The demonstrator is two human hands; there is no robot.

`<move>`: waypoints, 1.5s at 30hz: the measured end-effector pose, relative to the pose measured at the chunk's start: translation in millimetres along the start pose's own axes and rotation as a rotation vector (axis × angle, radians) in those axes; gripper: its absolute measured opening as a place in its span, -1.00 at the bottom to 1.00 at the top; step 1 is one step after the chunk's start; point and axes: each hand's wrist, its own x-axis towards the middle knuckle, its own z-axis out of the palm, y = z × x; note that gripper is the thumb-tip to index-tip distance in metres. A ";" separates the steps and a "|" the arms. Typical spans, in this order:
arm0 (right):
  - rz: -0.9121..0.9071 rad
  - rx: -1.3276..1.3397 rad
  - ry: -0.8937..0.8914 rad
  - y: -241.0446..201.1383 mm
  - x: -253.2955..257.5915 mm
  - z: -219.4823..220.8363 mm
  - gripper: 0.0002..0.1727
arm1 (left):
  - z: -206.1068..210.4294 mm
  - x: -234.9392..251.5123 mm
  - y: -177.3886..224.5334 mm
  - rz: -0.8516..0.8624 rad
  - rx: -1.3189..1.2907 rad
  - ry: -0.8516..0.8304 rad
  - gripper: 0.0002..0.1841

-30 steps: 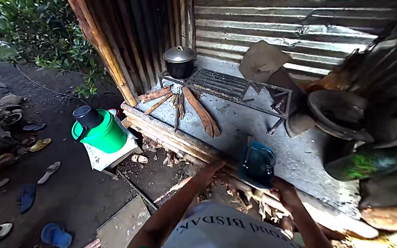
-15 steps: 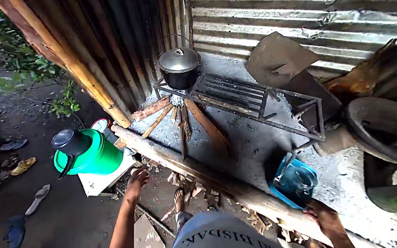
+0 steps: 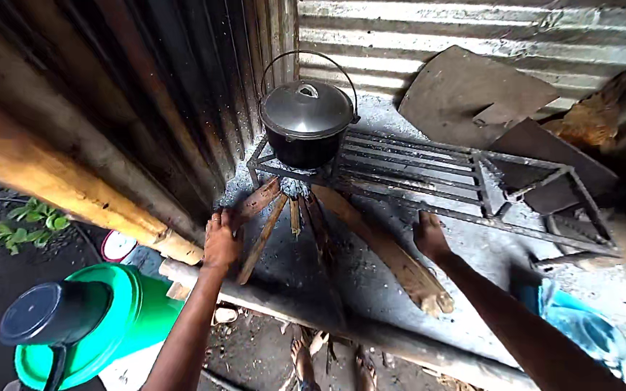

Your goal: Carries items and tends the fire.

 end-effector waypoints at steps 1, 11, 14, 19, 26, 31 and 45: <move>0.020 -0.045 0.029 -3.9 18.5 8.2 -0.44 | 3.6 8.7 0.4 -0.009 0.043 -0.032 -0.24; -0.066 -0.270 0.006 -6.9 108.6 28.9 -0.19 | 10.7 44.6 -1.0 -0.147 0.240 -0.262 -0.22; -0.057 -0.376 -0.026 -7.5 112.2 28.2 -0.38 | 9.4 47.0 -1.6 -0.158 0.218 -0.284 -0.21; -0.108 -0.240 0.194 -8.7 109.8 37.4 -0.53 | 17.2 39.8 -3.6 -0.124 0.177 -0.164 -0.26; -0.035 -0.303 0.263 -19.7 108.7 50.4 -0.48 | 34.1 41.1 -5.8 -0.008 0.177 0.095 -0.35; -0.034 -0.288 0.171 -27.0 104.4 54.9 -0.54 | 40.3 47.3 -9.7 -0.001 0.188 0.101 -0.37; -0.076 -0.259 0.088 -47.7 124.5 48.1 -0.38 | 42.9 32.7 -15.3 0.215 0.110 0.214 -0.39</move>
